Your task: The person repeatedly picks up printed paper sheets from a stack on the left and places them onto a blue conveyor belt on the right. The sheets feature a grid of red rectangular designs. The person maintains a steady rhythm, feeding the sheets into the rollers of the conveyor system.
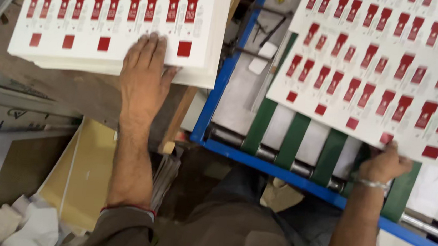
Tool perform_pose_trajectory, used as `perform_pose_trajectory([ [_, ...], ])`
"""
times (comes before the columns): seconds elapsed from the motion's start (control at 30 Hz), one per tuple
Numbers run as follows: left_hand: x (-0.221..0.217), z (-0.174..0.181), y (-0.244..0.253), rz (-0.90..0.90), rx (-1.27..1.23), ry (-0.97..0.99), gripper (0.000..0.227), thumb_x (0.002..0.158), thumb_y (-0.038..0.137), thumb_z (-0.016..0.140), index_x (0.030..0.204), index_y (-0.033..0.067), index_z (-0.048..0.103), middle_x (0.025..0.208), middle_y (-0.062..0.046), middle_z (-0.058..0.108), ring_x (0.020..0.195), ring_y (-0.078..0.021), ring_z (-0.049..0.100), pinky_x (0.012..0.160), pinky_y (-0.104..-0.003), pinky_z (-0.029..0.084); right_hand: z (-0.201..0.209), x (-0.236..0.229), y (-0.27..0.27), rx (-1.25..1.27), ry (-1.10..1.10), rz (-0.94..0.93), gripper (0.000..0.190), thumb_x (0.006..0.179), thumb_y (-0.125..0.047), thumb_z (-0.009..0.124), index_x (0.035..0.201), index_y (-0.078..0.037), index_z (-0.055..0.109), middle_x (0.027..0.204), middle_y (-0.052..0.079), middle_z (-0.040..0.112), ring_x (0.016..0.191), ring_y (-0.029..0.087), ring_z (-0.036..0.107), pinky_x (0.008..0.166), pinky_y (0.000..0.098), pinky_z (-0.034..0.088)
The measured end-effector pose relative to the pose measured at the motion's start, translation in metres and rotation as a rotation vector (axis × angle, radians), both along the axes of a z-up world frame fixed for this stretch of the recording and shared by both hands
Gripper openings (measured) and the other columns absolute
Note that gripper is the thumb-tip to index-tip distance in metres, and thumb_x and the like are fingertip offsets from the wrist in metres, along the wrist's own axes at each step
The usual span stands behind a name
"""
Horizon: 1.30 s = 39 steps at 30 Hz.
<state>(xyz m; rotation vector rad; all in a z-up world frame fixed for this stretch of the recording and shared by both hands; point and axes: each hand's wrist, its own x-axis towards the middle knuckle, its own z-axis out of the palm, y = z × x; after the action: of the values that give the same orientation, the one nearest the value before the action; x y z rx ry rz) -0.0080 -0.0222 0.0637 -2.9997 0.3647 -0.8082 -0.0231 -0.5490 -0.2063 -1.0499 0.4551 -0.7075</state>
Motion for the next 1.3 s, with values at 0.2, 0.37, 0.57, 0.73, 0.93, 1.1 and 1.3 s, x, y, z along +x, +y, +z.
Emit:
perform_pose_trajectory([
  [0.2,-0.002,-0.022,0.009,-0.004,-0.034,-0.088,0.044,0.087,0.008,0.082,0.128,0.0034,0.07,0.131,-0.012,0.07,0.125,-0.0298,0.064,0.107,-0.045,0.051,-0.01,0.004,-0.006,0.018,0.069,0.047,0.04,0.1,0.01,0.049,0.139,0.007,0.057,0.132,0.02,0.071,0.11,0.03,0.079,0.086,0.0435,0.073],
  [0.37,-0.01,-0.023,0.009,-0.001,-0.06,-0.116,0.036,0.086,0.007,0.082,0.121,0.0058,0.072,0.121,-0.01,0.073,0.116,-0.0281,0.068,0.1,-0.045,0.054,-0.015,0.008,-0.002,0.068,0.164,0.009,0.034,0.099,0.005,0.055,0.133,0.006,0.058,0.122,0.019,0.073,0.099,0.03,0.08,0.072,0.0417,0.073],
  [0.57,-0.006,-0.025,0.011,0.011,-0.084,-0.129,0.034,0.085,0.007,0.081,0.118,0.0065,0.074,0.116,-0.009,0.073,0.113,-0.0272,0.069,0.098,-0.044,0.055,-0.018,0.033,-0.005,0.152,0.049,0.119,0.035,0.109,-0.003,0.059,0.142,0.007,0.053,0.123,0.021,0.072,0.098,0.032,0.075,0.066,0.0379,0.061],
  [0.73,-0.007,-0.022,0.008,-0.003,-0.099,-0.121,0.029,0.091,0.009,0.082,0.118,0.0058,0.073,0.118,-0.009,0.074,0.115,-0.0267,0.07,0.098,-0.043,0.055,-0.024,0.025,-0.017,0.252,0.204,0.222,0.036,0.105,-0.017,0.053,0.134,0.005,0.048,0.118,0.024,0.067,0.097,0.038,0.076,0.081,0.0481,0.071],
  [0.93,-0.008,0.004,0.027,-0.103,0.022,0.09,0.048,0.077,0.01,0.082,0.124,0.0034,0.074,0.126,-0.013,0.074,0.116,-0.0288,0.07,0.098,-0.042,0.054,-0.025,-0.009,-0.018,0.223,0.214,0.271,0.036,0.112,-0.019,0.056,0.13,0.011,0.05,0.121,0.028,0.065,0.105,0.04,0.072,0.092,0.049,0.067],
  [1.1,-0.004,0.008,0.046,-0.056,-0.263,-0.003,0.035,0.1,0.007,0.077,0.135,0.0114,0.072,0.139,-0.006,0.071,0.127,-0.024,0.069,0.112,-0.039,0.054,0.037,-0.035,0.054,0.154,0.215,0.456,0.038,0.112,-0.019,0.058,0.136,0.009,0.05,0.121,0.026,0.064,0.106,0.035,0.069,0.095,0.0463,0.062],
  [1.3,-0.021,-0.021,-0.077,-0.349,-0.097,0.129,0.037,0.077,0.013,0.07,0.11,-0.0027,0.069,0.115,-0.018,0.069,0.11,-0.0347,0.063,0.102,-0.05,0.048,0.145,-0.041,0.177,0.171,-0.125,1.074,0.041,0.104,-0.014,0.052,0.14,0.003,0.045,0.141,0.022,0.058,0.124,0.034,0.067,0.104,0.0491,0.058],
])
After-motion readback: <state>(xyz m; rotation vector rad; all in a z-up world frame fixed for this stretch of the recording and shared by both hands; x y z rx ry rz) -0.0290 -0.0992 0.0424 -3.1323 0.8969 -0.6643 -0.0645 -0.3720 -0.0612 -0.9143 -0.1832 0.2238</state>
